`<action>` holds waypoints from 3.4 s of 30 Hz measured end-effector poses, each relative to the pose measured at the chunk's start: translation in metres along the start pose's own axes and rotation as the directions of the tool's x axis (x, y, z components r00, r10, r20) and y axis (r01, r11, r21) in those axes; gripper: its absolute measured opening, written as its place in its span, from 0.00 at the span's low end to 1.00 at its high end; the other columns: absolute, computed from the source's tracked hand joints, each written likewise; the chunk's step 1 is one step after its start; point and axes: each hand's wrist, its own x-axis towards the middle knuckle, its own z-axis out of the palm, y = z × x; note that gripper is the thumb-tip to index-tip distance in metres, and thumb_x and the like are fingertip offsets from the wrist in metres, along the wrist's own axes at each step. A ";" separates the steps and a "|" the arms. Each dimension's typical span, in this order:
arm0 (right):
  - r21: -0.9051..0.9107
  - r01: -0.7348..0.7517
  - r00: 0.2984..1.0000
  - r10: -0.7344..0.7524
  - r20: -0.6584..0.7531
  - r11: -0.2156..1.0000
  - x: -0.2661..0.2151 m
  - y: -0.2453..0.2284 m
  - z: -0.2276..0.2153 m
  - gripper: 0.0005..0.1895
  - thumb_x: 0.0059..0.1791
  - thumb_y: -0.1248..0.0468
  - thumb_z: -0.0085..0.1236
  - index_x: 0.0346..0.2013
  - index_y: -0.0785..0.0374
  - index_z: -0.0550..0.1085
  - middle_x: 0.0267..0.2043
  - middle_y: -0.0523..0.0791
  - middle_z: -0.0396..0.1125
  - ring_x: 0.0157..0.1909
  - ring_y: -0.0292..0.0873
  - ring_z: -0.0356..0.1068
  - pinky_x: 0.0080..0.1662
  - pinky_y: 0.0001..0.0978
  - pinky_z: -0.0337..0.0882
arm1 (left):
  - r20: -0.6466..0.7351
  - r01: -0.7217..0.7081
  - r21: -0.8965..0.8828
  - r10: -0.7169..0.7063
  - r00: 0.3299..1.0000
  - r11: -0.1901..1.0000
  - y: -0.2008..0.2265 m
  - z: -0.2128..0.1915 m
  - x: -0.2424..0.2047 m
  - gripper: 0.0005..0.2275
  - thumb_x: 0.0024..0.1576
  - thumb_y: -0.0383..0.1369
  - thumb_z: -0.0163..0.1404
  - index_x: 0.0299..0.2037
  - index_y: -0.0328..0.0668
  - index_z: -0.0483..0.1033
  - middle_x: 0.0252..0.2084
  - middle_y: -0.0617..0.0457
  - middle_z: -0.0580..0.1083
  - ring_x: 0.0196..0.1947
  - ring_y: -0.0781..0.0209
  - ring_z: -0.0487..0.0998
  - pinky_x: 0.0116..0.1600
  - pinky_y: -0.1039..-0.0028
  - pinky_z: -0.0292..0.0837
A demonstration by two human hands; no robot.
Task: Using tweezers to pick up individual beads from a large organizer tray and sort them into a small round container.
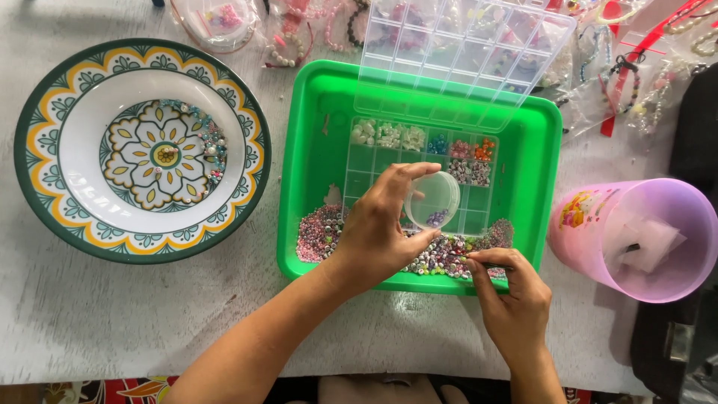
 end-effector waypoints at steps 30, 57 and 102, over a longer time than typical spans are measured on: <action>0.238 -0.112 0.971 0.157 -0.181 0.965 0.009 -0.005 0.009 0.04 0.55 0.74 0.58 0.43 0.68 0.71 0.43 0.49 0.71 0.48 0.42 0.73 0.55 0.29 0.74 | 0.007 -0.007 0.010 0.007 1.000 1.000 -0.002 0.000 -0.001 0.34 0.48 0.28 0.65 0.64 0.53 0.62 0.57 0.48 0.72 0.49 0.54 0.82 0.30 0.74 0.79; 0.315 0.035 0.954 0.063 -0.295 0.948 0.024 -0.031 0.022 0.05 0.56 0.73 0.58 0.44 0.68 0.70 0.44 0.52 0.71 0.50 0.47 0.76 0.56 0.32 0.78 | 0.003 -0.003 0.031 0.003 1.000 1.000 -0.002 0.001 -0.002 0.33 0.47 0.29 0.66 0.63 0.53 0.63 0.56 0.50 0.73 0.48 0.54 0.82 0.34 0.70 0.78; -0.003 0.015 0.999 -0.015 -0.043 1.000 -0.003 -0.005 0.000 0.01 0.53 0.72 0.60 0.38 0.66 0.76 0.40 0.48 0.74 0.44 0.42 0.75 0.50 0.30 0.75 | -0.008 -0.013 0.036 0.013 1.000 0.999 -0.004 0.002 -0.002 0.33 0.48 0.29 0.65 0.63 0.52 0.62 0.56 0.49 0.72 0.48 0.55 0.82 0.37 0.71 0.80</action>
